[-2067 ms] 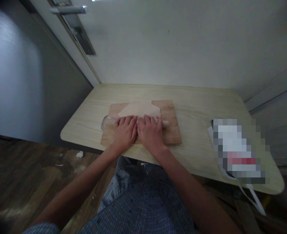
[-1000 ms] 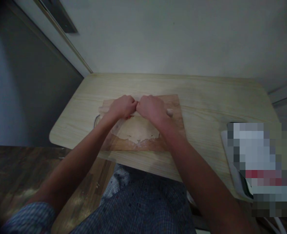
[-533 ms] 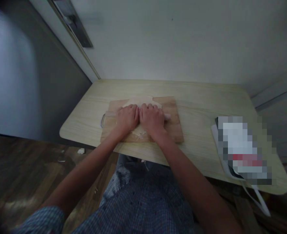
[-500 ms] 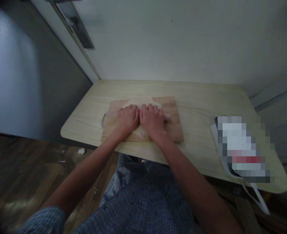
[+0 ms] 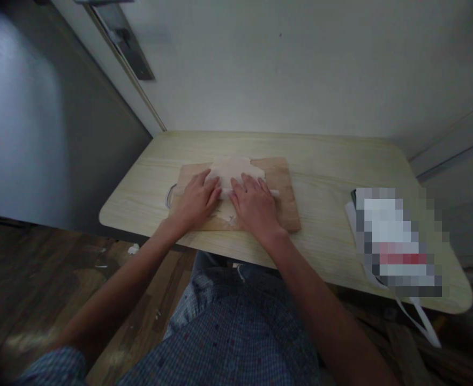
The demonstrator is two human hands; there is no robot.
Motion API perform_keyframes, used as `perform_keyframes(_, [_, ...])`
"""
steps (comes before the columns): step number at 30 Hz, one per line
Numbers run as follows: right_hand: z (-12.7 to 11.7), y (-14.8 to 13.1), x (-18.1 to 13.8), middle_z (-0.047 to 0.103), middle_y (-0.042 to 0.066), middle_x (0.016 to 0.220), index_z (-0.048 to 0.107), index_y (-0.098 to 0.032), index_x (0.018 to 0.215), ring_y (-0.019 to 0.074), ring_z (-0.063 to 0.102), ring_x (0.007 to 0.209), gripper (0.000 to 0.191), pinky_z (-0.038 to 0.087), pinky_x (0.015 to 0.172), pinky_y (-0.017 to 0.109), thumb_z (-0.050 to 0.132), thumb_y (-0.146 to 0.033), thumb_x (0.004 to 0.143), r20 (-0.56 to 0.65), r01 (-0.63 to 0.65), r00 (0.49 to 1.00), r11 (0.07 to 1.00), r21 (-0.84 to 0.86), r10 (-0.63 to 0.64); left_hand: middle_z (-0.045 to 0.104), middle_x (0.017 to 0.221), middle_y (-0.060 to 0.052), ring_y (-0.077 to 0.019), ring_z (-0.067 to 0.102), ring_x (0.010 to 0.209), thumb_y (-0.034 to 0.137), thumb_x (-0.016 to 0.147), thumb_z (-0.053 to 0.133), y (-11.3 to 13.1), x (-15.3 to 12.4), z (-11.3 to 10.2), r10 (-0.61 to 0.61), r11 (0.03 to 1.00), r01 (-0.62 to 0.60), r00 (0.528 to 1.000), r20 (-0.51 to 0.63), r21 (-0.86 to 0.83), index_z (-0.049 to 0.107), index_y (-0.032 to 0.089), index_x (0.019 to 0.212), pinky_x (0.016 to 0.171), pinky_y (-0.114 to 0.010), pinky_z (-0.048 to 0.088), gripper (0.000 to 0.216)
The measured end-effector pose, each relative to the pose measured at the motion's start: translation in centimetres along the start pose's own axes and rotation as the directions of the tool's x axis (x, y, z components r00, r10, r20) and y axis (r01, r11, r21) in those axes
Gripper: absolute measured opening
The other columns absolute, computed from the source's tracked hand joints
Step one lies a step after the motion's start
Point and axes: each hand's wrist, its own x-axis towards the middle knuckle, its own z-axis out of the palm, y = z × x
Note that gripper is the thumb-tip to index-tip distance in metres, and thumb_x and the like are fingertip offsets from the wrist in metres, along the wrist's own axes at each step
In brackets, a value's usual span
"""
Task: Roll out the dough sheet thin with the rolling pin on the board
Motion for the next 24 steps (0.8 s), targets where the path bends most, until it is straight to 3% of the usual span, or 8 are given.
perform_keyframes(6, [0.4, 1.4, 4.1, 0.041, 0.013, 0.135, 0.044, -0.015, 0.128, 0.024, 0.035, 0.125, 0.047, 0.03, 0.098, 0.041, 0.021, -0.035, 0.092, 0.079, -0.099, 0.992, 0.995, 0.014, 0.098, 0.038, 0.135, -0.018, -0.0239, 0.031, 0.126, 0.031, 0.091, 0.021, -1.3, 4.6, 1.1, -0.039, 0.999, 0.039, 0.999, 0.015, 0.004, 0.041, 0.009, 0.126, 0.103, -0.036, 0.024, 0.046])
perform_keyframes(10, [1.0, 2.6, 6.9, 0.042, 0.015, 0.134, 0.042, -0.014, 0.129, 0.0281, 0.036, 0.124, 0.049, 0.03, 0.097, 0.044, 0.022, -0.036, 0.091, 0.138, -0.155, 0.979, 0.988, 0.023, 0.15, 0.045, 0.13, -0.015, -0.0231, 0.039, 0.121, 0.036, 0.089, 0.027, -1.7, 7.6, 1.6, -0.149, 0.987, 0.155, 0.984, 0.097, -0.052, 0.042, 0.011, 0.125, 0.098, -0.034, 0.031, 0.047])
perform_keyframes(15, [1.7, 4.0, 9.7, 0.045, 0.018, 0.129, 0.044, -0.012, 0.126, 0.03, 0.04, 0.118, 0.049, 0.032, 0.092, 0.048, 0.024, -0.039, 0.09, 0.162, -0.184, 0.971, 0.982, 0.035, 0.177, 0.049, 0.125, -0.012, -0.0212, 0.044, 0.115, 0.038, 0.088, 0.026, -2.5, 10.5, 1.8, -0.287, 0.947, 0.3, 0.951, 0.117, -0.118, 0.046, 0.012, 0.121, 0.094, -0.032, 0.034, 0.046])
perform_keyframes(24, [2.6, 5.1, 11.7, 0.046, 0.019, 0.124, 0.05, -0.012, 0.116, 0.0314, 0.041, 0.114, 0.044, 0.031, 0.09, 0.049, 0.025, -0.037, 0.09, 0.113, -0.193, 0.976, 0.981, 0.026, 0.189, 0.055, 0.115, -0.012, -0.0205, 0.046, 0.11, 0.033, 0.09, 0.02, -3.6, 12.9, 2.7, -0.259, 0.95, 0.283, 0.951, 0.17, -0.134, 0.054, 0.011, 0.109, 0.094, -0.031, 0.033, 0.045])
